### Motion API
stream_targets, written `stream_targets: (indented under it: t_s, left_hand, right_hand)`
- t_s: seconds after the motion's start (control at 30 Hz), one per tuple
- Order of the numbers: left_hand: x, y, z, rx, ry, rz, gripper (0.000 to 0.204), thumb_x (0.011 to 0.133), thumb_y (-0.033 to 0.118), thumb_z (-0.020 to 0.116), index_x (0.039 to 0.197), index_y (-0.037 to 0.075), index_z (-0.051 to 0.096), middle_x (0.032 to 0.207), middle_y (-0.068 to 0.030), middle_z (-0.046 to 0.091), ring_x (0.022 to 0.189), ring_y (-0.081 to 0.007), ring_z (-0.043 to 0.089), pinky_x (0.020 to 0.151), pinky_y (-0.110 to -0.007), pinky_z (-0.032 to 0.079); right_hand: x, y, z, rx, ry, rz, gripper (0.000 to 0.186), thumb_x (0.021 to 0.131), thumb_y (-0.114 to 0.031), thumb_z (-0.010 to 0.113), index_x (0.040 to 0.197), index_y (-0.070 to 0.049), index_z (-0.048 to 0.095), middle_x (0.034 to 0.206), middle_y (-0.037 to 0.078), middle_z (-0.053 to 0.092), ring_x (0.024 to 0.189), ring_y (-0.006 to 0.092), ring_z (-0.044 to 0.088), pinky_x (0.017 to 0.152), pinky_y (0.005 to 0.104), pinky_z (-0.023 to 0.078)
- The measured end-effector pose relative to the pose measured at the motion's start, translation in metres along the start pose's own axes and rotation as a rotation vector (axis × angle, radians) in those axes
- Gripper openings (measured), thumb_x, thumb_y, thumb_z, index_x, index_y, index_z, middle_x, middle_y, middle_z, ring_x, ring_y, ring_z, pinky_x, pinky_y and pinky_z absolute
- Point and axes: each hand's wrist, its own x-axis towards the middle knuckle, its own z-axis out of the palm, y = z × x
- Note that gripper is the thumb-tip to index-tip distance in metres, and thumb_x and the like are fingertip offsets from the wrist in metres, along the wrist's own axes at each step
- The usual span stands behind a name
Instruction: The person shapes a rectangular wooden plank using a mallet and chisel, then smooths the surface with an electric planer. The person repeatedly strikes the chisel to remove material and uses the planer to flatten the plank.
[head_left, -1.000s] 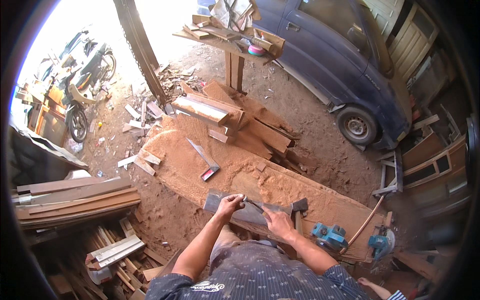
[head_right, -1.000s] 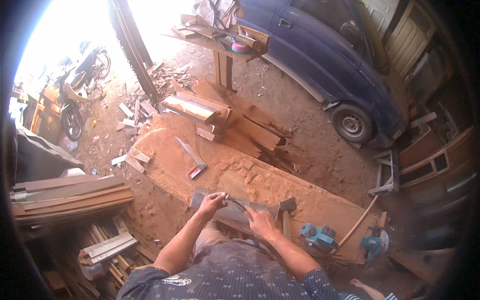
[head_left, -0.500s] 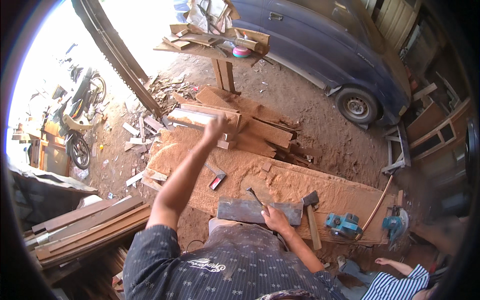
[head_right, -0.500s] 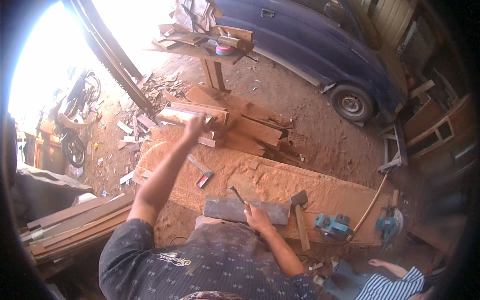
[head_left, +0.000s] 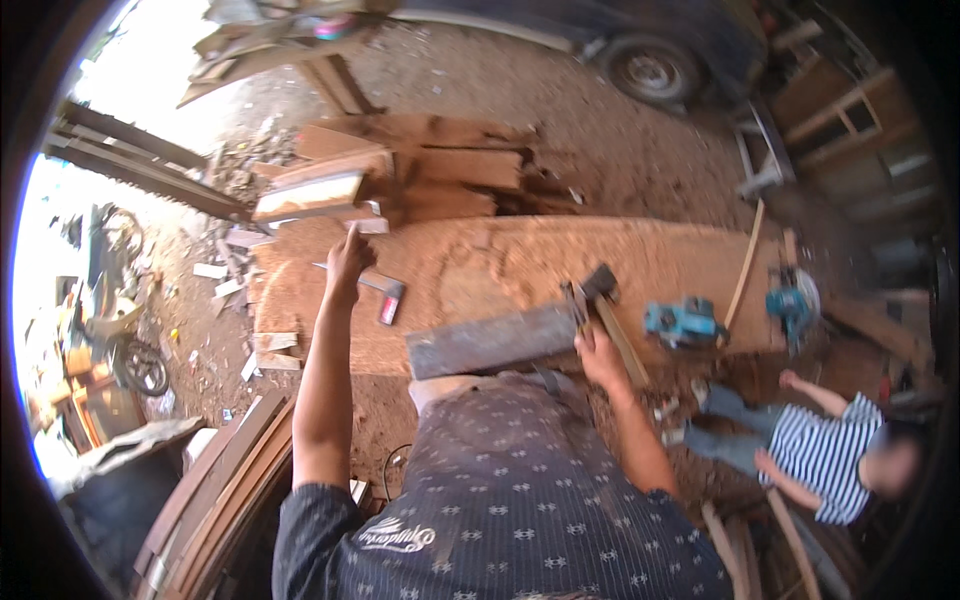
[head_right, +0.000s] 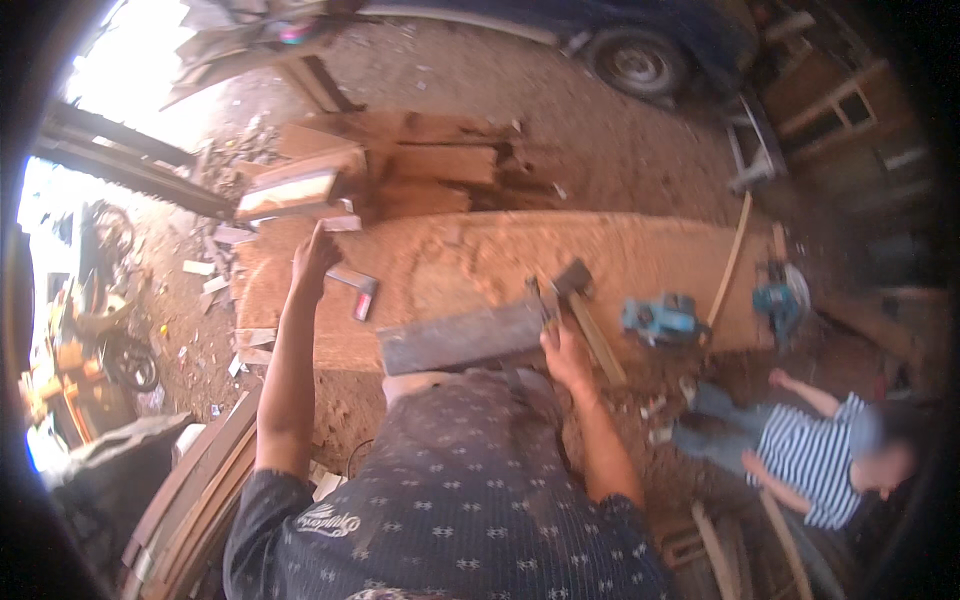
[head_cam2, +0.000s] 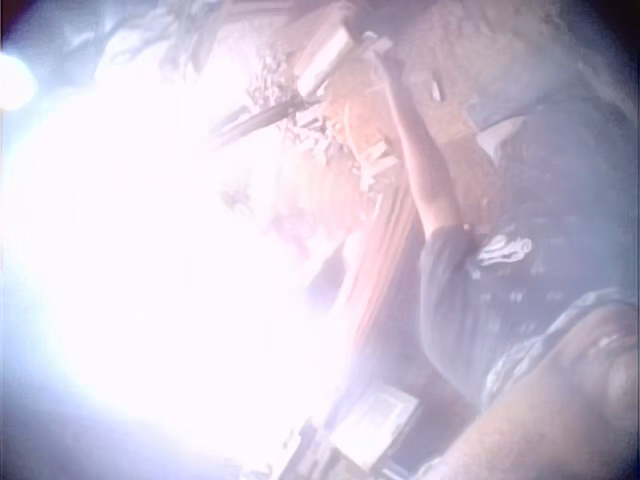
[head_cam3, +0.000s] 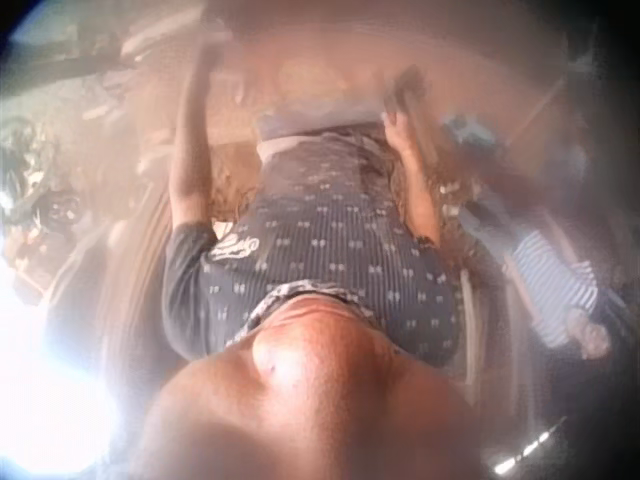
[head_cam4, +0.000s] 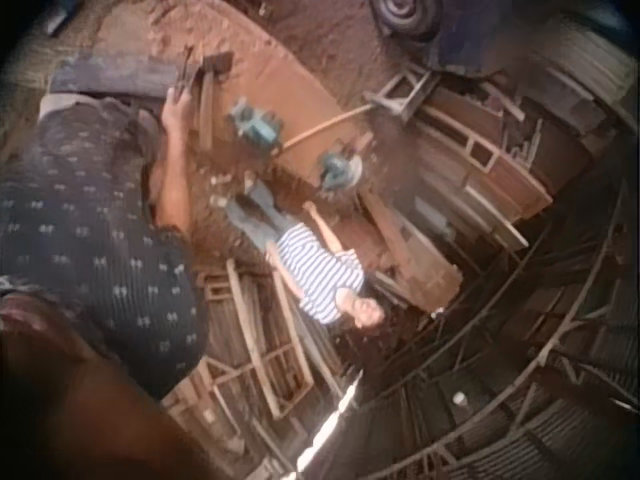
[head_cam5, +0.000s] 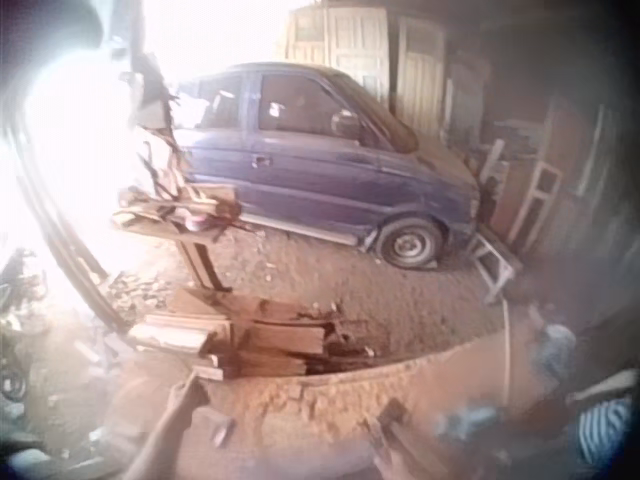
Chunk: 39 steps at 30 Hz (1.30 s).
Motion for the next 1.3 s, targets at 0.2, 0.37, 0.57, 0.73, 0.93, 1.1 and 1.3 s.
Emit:
stream_targets:
  t_s: [0.2,0.37,0.57,0.73,0.93,1.1,1.3]
  left_hand:
    - [-0.162,-0.210,-0.079,0.323,0.150,-0.370,0.057,0.101,0.051,0.060,0.130,0.001,0.062,0.114,-0.0107,0.070,0.086,-0.0184,0.066,0.075,-0.034,0.055]
    - [-0.301,-0.261,-0.077,0.153,0.342,-0.603,0.053,0.102,0.046,0.059,0.131,0.002,0.058,0.107,-0.0105,0.071,0.074,-0.0171,0.064,0.066,-0.031,0.053]
    - [-0.363,-0.261,-0.018,0.152,0.417,-0.572,0.048,0.104,0.043,0.058,0.127,0.001,0.059,0.109,-0.0109,0.069,0.076,-0.0184,0.066,0.067,-0.033,0.055]
    - [-0.358,-0.244,0.038,0.230,0.320,-0.479,0.047,0.103,0.041,0.060,0.128,0.000,0.060,0.109,-0.0099,0.070,0.087,-0.0160,0.066,0.075,-0.032,0.054]
    - [-0.340,-0.218,0.133,0.155,0.269,-0.308,0.044,0.103,0.038,0.060,0.128,0.001,0.061,0.109,-0.0110,0.070,0.088,-0.0176,0.067,0.080,-0.034,0.055]
    - [-0.313,-0.255,0.178,-0.230,0.238,-0.476,0.057,0.101,0.042,0.063,0.137,-0.001,0.054,0.125,-0.0177,0.066,0.102,-0.0280,0.070,0.091,-0.040,0.057]
    - [-0.256,-0.294,0.267,-0.662,0.241,-0.678,0.065,0.096,0.049,0.069,0.139,0.003,0.051,0.135,-0.0172,0.057,0.123,-0.0297,0.057,0.101,-0.042,0.051]
  right_hand:
    - [0.044,0.105,-0.067,-0.143,0.133,0.146,0.036,0.098,-0.034,0.060,0.119,-0.005,0.063,0.101,0.024,0.071,0.101,0.0449,0.066,0.086,0.0537,0.051]
    - [0.091,0.168,-0.089,-0.384,0.076,0.259,0.040,0.098,-0.030,0.059,0.132,-0.009,0.059,0.108,0.022,0.069,0.103,0.0442,0.066,0.090,0.0544,0.052]
    - [0.076,0.151,-0.019,-0.356,0.060,-0.281,0.056,0.099,-0.030,0.064,0.145,-0.002,0.049,0.130,0.020,0.057,0.107,0.0321,0.064,0.095,0.0453,0.055]
    - [0.083,0.157,0.050,-0.030,-0.201,0.033,0.071,0.088,-0.042,0.074,0.136,0.007,0.055,0.125,0.027,0.066,0.112,0.0373,0.067,0.099,0.0437,0.052]
    - [0.098,0.148,0.068,0.027,-0.293,0.291,0.078,0.084,-0.057,0.073,0.123,0.009,0.063,0.125,0.029,0.067,0.121,0.0416,0.063,0.102,0.0464,0.050]
    - [0.091,0.118,0.049,0.163,-0.412,0.415,0.084,0.084,-0.055,0.075,0.130,0.013,0.055,0.132,0.032,0.061,0.123,0.0383,0.063,0.099,0.0454,0.052]
    - [0.069,0.115,0.049,0.228,-0.534,0.302,0.075,0.091,-0.037,0.076,0.133,0.015,0.044,0.130,0.026,0.057,0.103,0.0311,0.068,0.069,0.0356,0.062]
